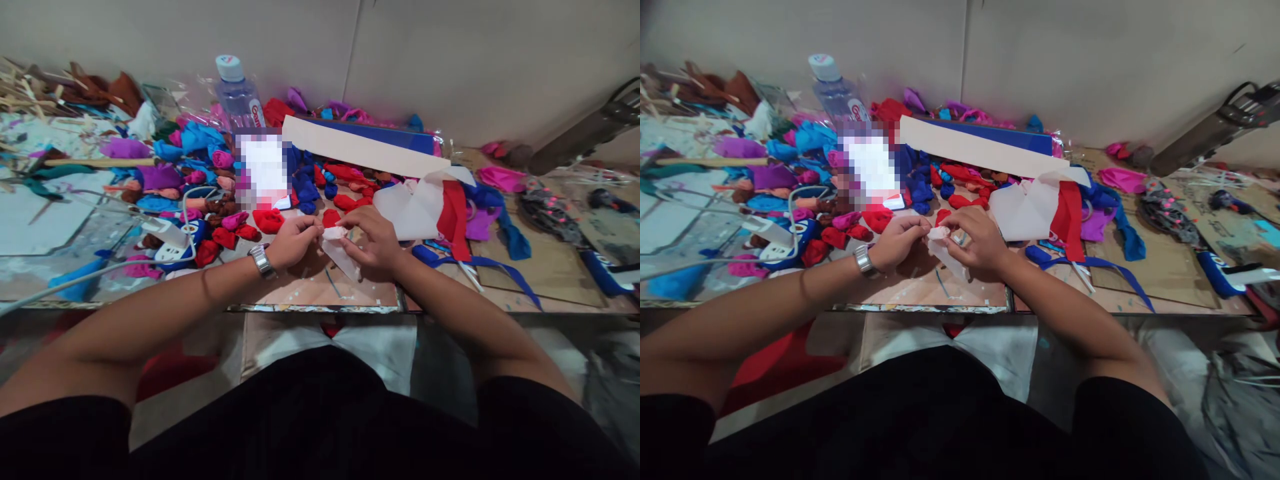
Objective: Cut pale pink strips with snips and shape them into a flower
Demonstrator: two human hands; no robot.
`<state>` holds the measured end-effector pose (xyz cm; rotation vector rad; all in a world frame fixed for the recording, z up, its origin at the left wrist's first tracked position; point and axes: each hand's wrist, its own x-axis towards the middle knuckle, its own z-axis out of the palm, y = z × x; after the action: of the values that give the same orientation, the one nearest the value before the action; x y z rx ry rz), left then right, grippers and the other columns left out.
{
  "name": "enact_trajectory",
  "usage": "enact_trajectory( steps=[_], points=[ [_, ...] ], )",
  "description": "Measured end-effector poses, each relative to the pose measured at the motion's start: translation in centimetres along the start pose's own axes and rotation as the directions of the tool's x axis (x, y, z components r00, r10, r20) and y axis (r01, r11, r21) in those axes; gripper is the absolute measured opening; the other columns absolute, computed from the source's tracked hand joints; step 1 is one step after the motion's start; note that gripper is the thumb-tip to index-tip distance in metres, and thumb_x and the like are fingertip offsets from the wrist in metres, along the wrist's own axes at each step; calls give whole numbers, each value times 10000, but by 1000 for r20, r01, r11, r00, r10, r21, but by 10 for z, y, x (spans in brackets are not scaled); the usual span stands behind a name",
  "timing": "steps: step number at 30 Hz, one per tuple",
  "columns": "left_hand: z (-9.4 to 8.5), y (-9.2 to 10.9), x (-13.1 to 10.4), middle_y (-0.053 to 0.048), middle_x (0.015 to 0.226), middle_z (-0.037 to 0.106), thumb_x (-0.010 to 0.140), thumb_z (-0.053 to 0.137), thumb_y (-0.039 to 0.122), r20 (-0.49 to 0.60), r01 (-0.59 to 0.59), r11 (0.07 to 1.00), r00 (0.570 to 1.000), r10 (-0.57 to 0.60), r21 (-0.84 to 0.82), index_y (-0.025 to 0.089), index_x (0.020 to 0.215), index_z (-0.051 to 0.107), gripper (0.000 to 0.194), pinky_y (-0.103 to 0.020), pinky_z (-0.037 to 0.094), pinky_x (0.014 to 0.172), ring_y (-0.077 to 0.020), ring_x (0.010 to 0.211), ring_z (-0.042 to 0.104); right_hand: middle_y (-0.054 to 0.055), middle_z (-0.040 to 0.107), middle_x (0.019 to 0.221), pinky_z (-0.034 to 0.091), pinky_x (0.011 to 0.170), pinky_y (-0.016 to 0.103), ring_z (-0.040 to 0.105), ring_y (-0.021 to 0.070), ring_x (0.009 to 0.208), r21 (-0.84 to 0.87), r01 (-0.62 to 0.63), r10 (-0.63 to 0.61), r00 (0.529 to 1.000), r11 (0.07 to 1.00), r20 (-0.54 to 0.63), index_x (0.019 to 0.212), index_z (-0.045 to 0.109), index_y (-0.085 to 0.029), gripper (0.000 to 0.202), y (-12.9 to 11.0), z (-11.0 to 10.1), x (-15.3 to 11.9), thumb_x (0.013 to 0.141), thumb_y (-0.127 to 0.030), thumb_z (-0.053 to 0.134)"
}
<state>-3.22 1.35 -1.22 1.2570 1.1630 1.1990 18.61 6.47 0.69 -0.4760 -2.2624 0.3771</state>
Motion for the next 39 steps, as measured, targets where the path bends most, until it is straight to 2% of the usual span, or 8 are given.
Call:
enact_trajectory(
  steps=[6,9,15,18,24,28,33,39],
  points=[
    [4,-5,6,-3,650,564,794,689,327,6,176,920,983,-186,-349,172,685,634,197,-239,418,546,-115,588,506,81,763,1094,564,894,465,715,275,988,27,52,-52,998,998,19,1183,672,-283,259,2,0,-1,940,-370,696],
    [1,-4,4,-11,687,594,820,691,371,54,88,961,996,-76,-264,168,718,659,229,-252,410,570,-120,613,506,81,766,1099,575,896,459,723,274,1016,26,89,-90,996,996,19,1197,674,-284,270,1,0,-1,936,-340,711],
    [-6,3,-2,9,669,590,794,636,291,55,-170,967,985,163,188,172,705,663,151,-264,383,627,-122,637,484,68,770,1019,582,841,436,728,260,955,39,153,-153,988,988,3,1151,685,-286,230,-2,0,1,924,-317,708],
    [-4,3,-1,12,623,565,775,612,286,62,-142,978,989,134,154,177,658,637,162,-264,359,598,-119,603,457,68,770,1005,589,814,431,729,254,935,35,166,-167,986,985,24,1136,679,-282,213,-3,0,2,926,-314,690],
    [-2,-7,4,-1,610,549,801,599,299,14,43,984,999,-42,-174,186,646,623,194,-266,348,552,-121,561,471,77,767,1025,604,805,405,730,247,941,40,244,-243,970,969,-22,1182,667,-271,284,-3,-2,2,903,-268,718],
    [-6,-5,4,-9,604,567,845,645,391,62,-26,995,998,32,-93,171,628,637,309,-267,363,560,-122,579,484,84,765,1010,598,809,388,725,243,928,36,261,-260,965,965,-37,1171,669,-246,278,-3,-1,3,899,-245,728],
    [-8,2,2,9,642,615,790,692,343,95,-106,990,991,97,93,151,691,687,216,-249,394,598,-109,609,506,73,764,990,589,808,379,728,239,917,24,266,-265,964,964,-37,1166,667,-247,258,-3,-1,4,914,-261,719],
    [-6,-4,4,11,608,585,770,664,293,39,-68,998,997,67,11,162,653,661,176,-237,358,556,-100,575,482,80,766,990,590,810,381,730,242,916,23,260,-259,965,965,-41,1163,672,-241,255,-3,-1,3,912,-254,714]
  ],
)
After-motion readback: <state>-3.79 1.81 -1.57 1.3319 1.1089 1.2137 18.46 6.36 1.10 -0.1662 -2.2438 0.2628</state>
